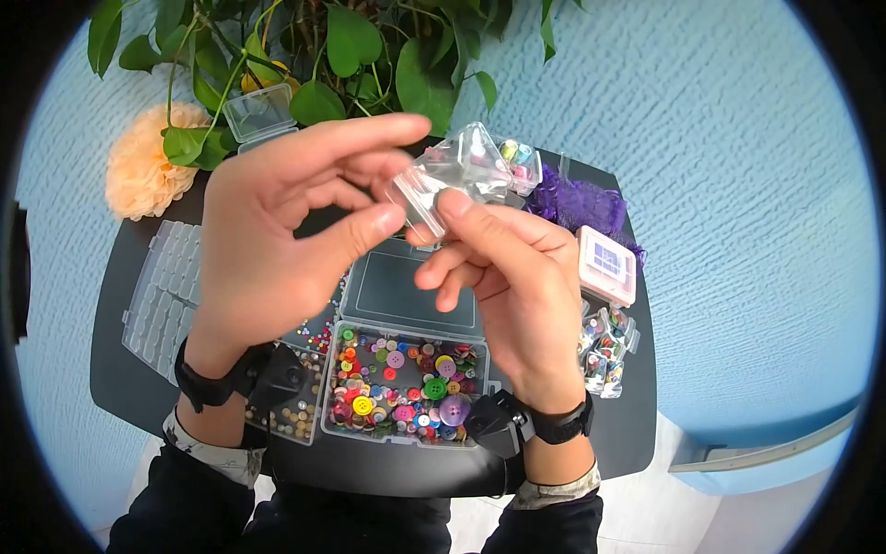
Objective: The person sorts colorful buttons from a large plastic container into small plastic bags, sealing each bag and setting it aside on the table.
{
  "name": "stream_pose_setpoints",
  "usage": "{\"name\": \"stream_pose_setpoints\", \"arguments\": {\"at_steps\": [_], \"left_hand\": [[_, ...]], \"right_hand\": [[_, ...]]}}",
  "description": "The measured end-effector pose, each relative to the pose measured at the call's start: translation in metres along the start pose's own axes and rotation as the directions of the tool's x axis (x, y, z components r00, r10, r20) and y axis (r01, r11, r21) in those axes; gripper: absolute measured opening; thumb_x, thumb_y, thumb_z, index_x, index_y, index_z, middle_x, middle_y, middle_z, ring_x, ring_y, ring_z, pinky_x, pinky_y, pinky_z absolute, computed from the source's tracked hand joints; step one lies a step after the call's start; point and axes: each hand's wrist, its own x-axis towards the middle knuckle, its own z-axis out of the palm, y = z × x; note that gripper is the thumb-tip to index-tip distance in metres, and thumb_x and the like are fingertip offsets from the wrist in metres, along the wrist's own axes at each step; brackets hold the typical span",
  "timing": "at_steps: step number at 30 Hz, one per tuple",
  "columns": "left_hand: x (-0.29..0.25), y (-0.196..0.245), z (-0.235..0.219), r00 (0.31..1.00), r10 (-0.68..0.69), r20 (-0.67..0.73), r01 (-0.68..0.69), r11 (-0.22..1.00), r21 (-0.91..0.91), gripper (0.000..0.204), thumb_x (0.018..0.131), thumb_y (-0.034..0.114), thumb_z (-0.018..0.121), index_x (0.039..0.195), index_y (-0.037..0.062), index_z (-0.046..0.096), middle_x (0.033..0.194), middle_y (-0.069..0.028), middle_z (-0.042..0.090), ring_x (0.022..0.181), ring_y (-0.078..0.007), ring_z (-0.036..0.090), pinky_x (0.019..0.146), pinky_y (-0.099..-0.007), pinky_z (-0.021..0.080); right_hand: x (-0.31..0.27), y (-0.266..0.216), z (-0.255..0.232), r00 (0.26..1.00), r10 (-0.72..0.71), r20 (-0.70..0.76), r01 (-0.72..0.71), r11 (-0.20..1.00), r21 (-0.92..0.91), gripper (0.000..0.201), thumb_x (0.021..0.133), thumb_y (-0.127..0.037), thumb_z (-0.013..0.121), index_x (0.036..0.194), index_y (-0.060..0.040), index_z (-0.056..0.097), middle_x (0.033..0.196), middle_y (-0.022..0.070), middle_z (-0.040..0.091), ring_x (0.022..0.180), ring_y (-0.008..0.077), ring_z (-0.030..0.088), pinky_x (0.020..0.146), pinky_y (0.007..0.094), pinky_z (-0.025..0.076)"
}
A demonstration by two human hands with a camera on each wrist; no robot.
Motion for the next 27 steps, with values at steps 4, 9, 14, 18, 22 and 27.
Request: {"name": "stream_pose_setpoints", "arguments": {"at_steps": [4,9,14,18,22,27], "left_hand": [[0.003,-0.012,-0.002,0.935,0.337,0.111,-0.354,0.868,0.349,0.028,0.072,-0.008,0.074,0.098,0.0048,0.075,0.103,-0.0098,0.069,0.084,-0.0178,0.069,0.078,-0.0271,0.054],[0.002,-0.007,-0.003,0.96,0.275,0.058,-0.272,0.852,0.448,0.015,0.076,-0.003,0.077,0.09,0.0023,0.076,0.096,-0.0084,0.07,0.08,-0.0148,0.068,0.073,-0.0247,0.054],[0.002,0.003,-0.002,0.996,-0.088,0.003,0.083,0.945,0.318,0.013,0.086,0.001,0.073,0.098,-0.0025,0.075,0.088,-0.0082,0.071,0.075,-0.0118,0.067,0.068,-0.0228,0.054],[0.001,0.002,-0.004,0.97,-0.233,0.067,0.232,0.972,0.025,0.02,0.09,0.002,0.068,0.107,-0.0092,0.07,0.095,-0.0137,0.073,0.081,-0.0151,0.07,0.073,-0.0243,0.058],[0.002,-0.001,-0.005,0.969,-0.246,0.023,0.246,0.969,-0.013,0.022,0.091,0.0,0.066,0.111,-0.0089,0.069,0.098,-0.0153,0.074,0.088,-0.0162,0.071,0.079,-0.0251,0.059],[-0.002,0.0,0.001,0.984,-0.174,-0.042,0.179,0.945,0.274,0.022,0.092,-0.001,0.064,0.113,-0.0066,0.069,0.098,-0.0119,0.074,0.088,-0.0113,0.07,0.077,-0.0226,0.057]], "right_hand": [[-0.004,0.0,0.0,0.998,-0.057,-0.01,0.056,0.996,-0.072,0.022,0.096,-0.015,0.063,0.095,0.0057,0.071,0.085,0.0175,0.072,0.061,0.0172,0.067,0.05,0.0253,0.05],[-0.002,0.003,0.01,0.96,-0.241,-0.144,0.212,0.959,-0.189,0.021,0.093,-0.015,0.068,0.097,0.0055,0.071,0.085,0.015,0.072,0.064,0.0154,0.066,0.05,0.0254,0.05],[0.001,0.001,0.014,0.895,-0.403,-0.192,0.333,0.889,-0.315,0.035,0.084,-0.001,0.076,0.117,0.0057,0.065,0.123,0.0145,0.063,0.094,0.0168,0.066,0.07,0.0277,0.058],[0.005,0.008,0.005,0.909,-0.403,-0.107,0.336,0.86,-0.383,0.029,0.083,0.003,0.075,0.112,0.0045,0.068,0.119,0.0139,0.064,0.093,0.016,0.066,0.069,0.0265,0.058],[0.003,0.008,0.004,0.82,-0.56,-0.118,0.415,0.724,-0.55,0.022,0.08,0.004,0.078,0.101,0.004,0.072,0.111,0.0118,0.065,0.088,0.0134,0.065,0.067,0.0244,0.057],[-0.001,0.006,0.024,0.84,-0.519,-0.157,0.307,0.694,-0.652,0.02,0.078,-0.001,0.082,0.095,0.0055,0.074,0.092,0.0079,0.07,0.081,0.0106,0.064,0.066,0.023,0.054]]}}
